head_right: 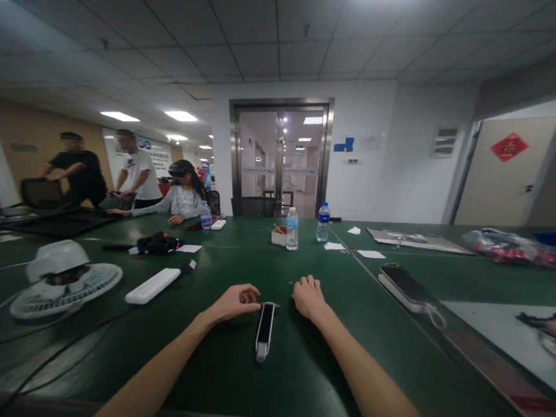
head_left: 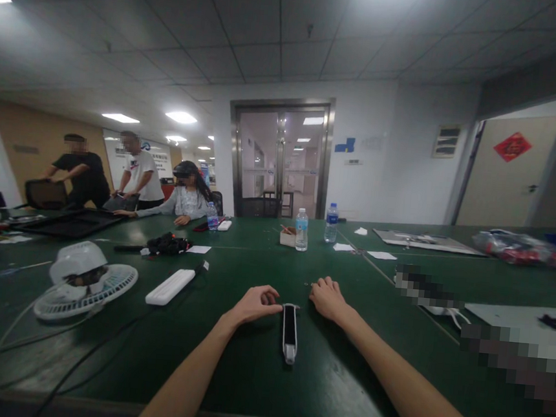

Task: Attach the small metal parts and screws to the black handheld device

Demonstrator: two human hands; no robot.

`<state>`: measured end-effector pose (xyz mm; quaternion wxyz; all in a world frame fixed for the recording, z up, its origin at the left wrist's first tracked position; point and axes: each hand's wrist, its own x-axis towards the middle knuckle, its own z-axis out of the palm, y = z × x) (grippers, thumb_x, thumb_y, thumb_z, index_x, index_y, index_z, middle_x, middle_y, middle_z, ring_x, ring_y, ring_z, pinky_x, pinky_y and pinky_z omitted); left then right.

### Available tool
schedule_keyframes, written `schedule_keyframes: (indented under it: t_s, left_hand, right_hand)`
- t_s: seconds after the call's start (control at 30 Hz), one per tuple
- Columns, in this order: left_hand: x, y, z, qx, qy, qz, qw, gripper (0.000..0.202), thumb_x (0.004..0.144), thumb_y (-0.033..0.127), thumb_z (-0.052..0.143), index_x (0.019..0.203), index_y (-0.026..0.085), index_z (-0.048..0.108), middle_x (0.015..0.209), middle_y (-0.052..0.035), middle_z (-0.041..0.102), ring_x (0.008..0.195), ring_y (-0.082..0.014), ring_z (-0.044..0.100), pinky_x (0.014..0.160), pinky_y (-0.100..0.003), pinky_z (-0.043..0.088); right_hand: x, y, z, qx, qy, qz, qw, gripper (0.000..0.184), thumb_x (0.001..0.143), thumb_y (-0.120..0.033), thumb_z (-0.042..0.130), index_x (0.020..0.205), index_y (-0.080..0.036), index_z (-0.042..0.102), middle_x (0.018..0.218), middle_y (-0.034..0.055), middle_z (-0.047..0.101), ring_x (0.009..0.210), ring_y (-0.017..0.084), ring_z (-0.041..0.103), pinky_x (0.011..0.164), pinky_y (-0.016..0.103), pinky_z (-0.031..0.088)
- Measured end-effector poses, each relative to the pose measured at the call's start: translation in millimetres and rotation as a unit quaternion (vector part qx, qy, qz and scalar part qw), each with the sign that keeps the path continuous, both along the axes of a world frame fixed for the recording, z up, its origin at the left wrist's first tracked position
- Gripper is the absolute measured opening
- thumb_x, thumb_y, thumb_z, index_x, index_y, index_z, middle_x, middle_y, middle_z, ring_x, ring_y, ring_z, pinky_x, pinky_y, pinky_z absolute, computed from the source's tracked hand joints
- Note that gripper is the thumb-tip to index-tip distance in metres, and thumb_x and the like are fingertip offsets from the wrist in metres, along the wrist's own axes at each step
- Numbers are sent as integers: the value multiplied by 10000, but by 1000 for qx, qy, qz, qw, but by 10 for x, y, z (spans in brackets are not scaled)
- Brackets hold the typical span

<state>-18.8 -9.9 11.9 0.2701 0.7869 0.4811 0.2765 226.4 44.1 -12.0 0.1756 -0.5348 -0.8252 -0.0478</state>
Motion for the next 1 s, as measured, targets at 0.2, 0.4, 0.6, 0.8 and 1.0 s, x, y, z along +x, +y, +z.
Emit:
schedule_keyframes:
  t_s: [0.2,0.4,0.6,0.8,1.0]
  left_hand:
    - [1,-24,31,28,-4,20,999,520,720,541,589,1061,149,571,872,-30,621,704,-134,528,626,-245,426]
    - [14,46,17,44,-10,18,999,522,720,529,596,1075,148,556,853,-19,603,669,-122,499,598,-239,414]
    - [40,74,26,60,-7,19,998,468,764,514,557,1067,157,552,872,-23,609,658,-115,495,592,-231,418]
    - [67,77,20,100,-4,49,994,352,794,437,545,1015,166,584,842,-24,616,670,-131,520,628,-249,437]
    - [90,8,45,164,31,10,986,238,823,347,534,974,185,622,882,-40,629,724,-153,548,687,-270,440]
  right_hand:
    - [1,-11,14,-7,-12,-1,1000,229,801,-298,521,880,-131,656,1002,200,585,1032,332,456,879,488,327]
    - [-17,6,-9,-19,-4,24,1000,218,778,-274,539,875,-115,652,1007,211,608,1020,330,500,898,489,342]
    - [-80,-59,114,-37,-39,67,996,121,786,-182,533,776,-132,642,850,150,650,847,267,580,777,386,411]
    - [-123,-162,241,-26,69,128,989,137,772,-157,569,893,-185,627,850,78,649,883,213,562,750,292,409]
    - [-324,-314,221,-48,249,191,948,106,802,-213,557,893,-208,611,845,23,641,804,160,588,724,277,438]
